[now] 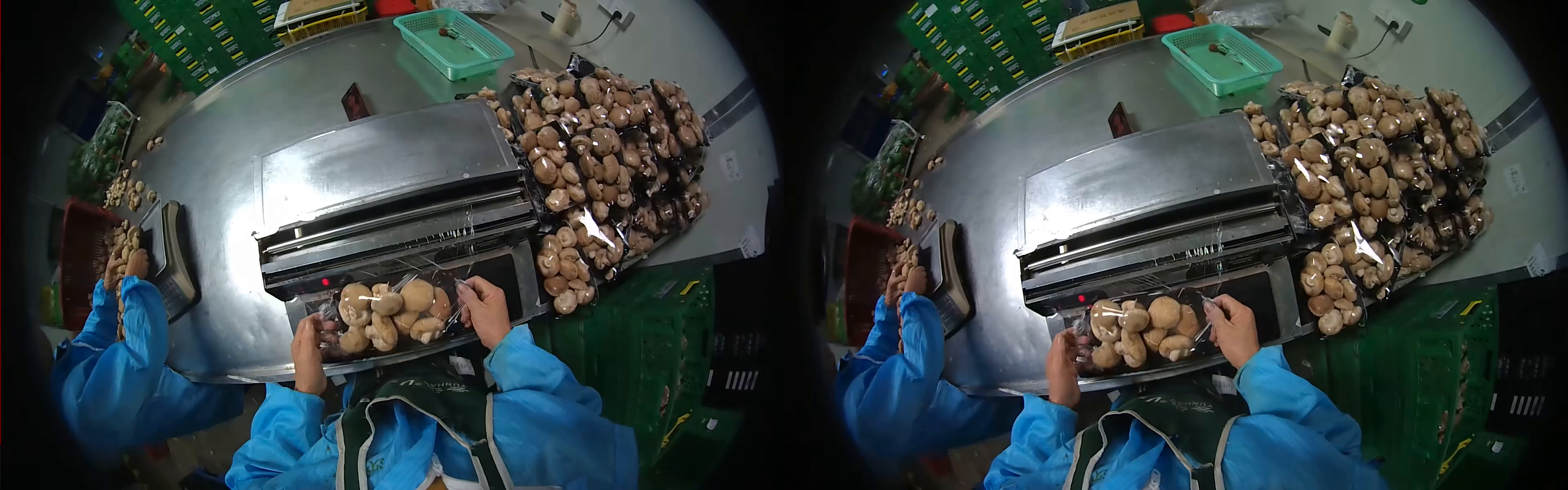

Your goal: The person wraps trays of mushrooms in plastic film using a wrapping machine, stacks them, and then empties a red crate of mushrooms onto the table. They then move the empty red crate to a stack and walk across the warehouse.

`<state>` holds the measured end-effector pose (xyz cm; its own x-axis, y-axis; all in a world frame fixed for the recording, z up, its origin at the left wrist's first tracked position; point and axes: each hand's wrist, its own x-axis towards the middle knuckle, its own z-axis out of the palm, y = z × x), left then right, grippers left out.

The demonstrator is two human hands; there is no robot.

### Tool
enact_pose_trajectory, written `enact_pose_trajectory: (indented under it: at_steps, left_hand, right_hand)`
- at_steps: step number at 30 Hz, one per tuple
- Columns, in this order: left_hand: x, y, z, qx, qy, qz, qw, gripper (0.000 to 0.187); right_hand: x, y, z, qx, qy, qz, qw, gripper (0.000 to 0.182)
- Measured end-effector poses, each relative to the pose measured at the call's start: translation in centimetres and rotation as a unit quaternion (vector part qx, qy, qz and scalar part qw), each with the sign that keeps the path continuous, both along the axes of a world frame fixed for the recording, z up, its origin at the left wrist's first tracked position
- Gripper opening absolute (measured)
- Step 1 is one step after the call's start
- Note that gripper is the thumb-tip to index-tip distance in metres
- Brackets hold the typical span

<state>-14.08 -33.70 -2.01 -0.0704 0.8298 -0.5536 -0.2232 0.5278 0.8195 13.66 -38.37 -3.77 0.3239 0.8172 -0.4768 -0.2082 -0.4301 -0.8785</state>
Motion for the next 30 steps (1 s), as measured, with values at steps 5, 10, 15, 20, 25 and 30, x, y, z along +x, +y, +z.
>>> enact_pose_trajectory:
  at_steps: [5, 10, 15, 20, 25, 30]
  left_hand:
    - [0.2, -1.0, -3.5, 0.094, 0.115, -0.073, 0.986, 0.023]
    - [-2.0, -1.5, -1.8, 0.113, 0.097, -0.110, 0.983, 0.025]
    - [-1.6, -0.9, -2.7, 0.212, 0.250, -0.248, 0.912, 0.023]
    - [5.7, 3.3, -4.7, 0.471, 0.488, -0.344, 0.649, 0.017]
    - [9.5, 1.6, -7.0, 0.496, 0.419, -0.432, 0.626, 0.011]
    - [7.5, -5.3, -2.9, 0.074, -0.190, -0.452, 0.868, 0.022]
  right_hand:
    - [-0.7, -0.7, -1.4, 0.133, -0.178, -0.020, 0.975, 0.019]
    - [1.2, -5.2, -1.2, 0.068, -0.099, -0.110, 0.987, 0.022]
    - [3.1, -12.3, -1.7, -0.010, -0.019, -0.192, 0.981, 0.022]
    - [-0.6, -11.5, -12.3, 0.056, -0.216, -0.290, 0.931, 0.013]
    - [-2.3, -10.8, -15.6, 0.445, 0.486, 0.072, 0.749, 0.025]
    - [-6.3, -15.3, -4.9, 0.236, 0.676, -0.094, 0.692, 0.016]
